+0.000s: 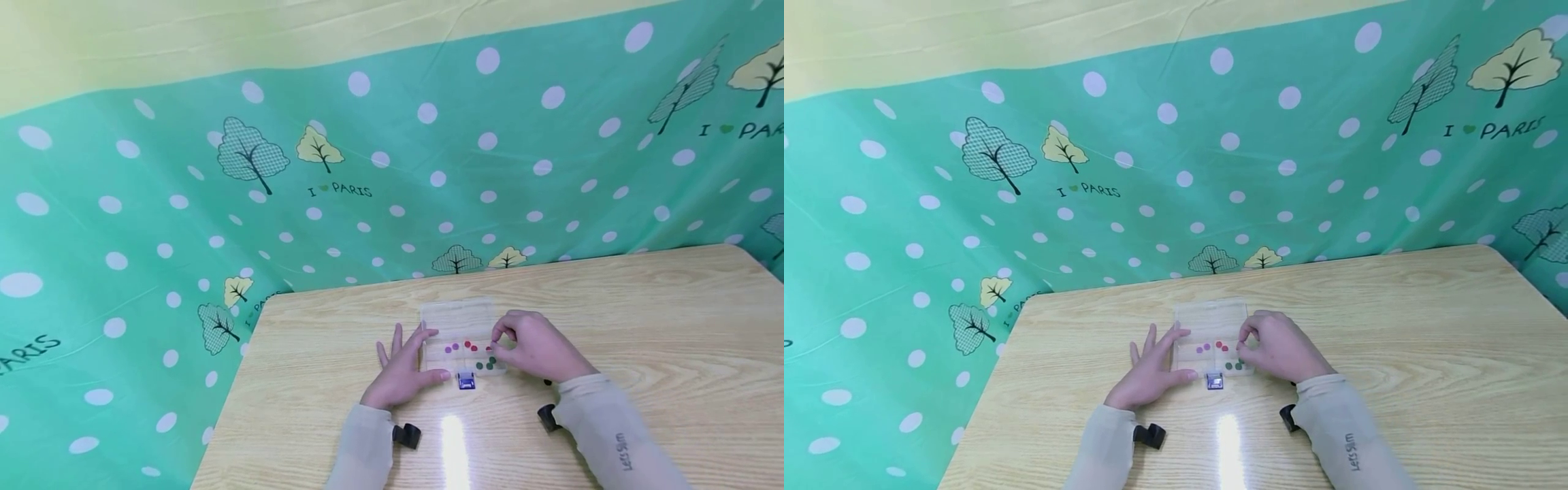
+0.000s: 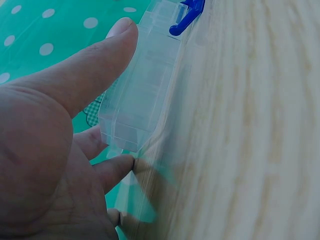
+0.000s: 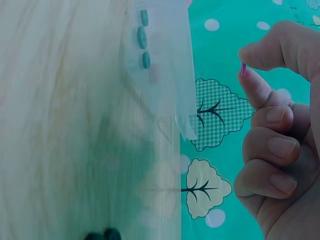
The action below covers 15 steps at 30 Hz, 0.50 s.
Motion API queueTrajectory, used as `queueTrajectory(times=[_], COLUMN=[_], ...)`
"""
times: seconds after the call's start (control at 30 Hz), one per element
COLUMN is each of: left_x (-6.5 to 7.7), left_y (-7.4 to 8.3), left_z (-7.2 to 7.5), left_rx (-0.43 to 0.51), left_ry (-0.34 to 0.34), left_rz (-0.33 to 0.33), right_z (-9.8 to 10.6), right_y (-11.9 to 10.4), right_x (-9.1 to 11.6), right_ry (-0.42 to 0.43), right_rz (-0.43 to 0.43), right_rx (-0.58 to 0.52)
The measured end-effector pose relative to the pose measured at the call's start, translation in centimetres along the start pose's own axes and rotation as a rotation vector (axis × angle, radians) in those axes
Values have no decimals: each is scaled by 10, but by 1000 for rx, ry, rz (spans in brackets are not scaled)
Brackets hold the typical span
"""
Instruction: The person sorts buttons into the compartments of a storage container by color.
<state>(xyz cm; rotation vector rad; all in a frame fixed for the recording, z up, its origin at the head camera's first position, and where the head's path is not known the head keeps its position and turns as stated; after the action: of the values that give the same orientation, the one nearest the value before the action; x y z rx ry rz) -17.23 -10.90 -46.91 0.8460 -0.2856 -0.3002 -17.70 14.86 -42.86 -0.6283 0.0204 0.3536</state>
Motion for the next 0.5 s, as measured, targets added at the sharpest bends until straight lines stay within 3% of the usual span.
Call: queueTrajectory(times=[0.5], left_x=[-1], left_y=[-2], left_z=[0], left_rx=[4], left_ry=[4], left_rz=[5], right_z=[-12], right_y=[-12], right_x=[-8], right_ry=[9], right_rz=[24], right_rx=[-21])
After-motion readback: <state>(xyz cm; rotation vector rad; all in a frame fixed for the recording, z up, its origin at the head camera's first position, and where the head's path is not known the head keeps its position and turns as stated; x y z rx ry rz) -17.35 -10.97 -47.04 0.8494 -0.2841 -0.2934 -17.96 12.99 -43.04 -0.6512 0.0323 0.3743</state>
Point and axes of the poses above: each hand's wrist, its own x-axis away from the middle knuckle, its own z-axis out of the back of the hand, y = z × x, the point moved 2 cm from there along -x, towards the middle knuckle, and after that the axes turned 2 degrees about x, right-handed, at the moved point
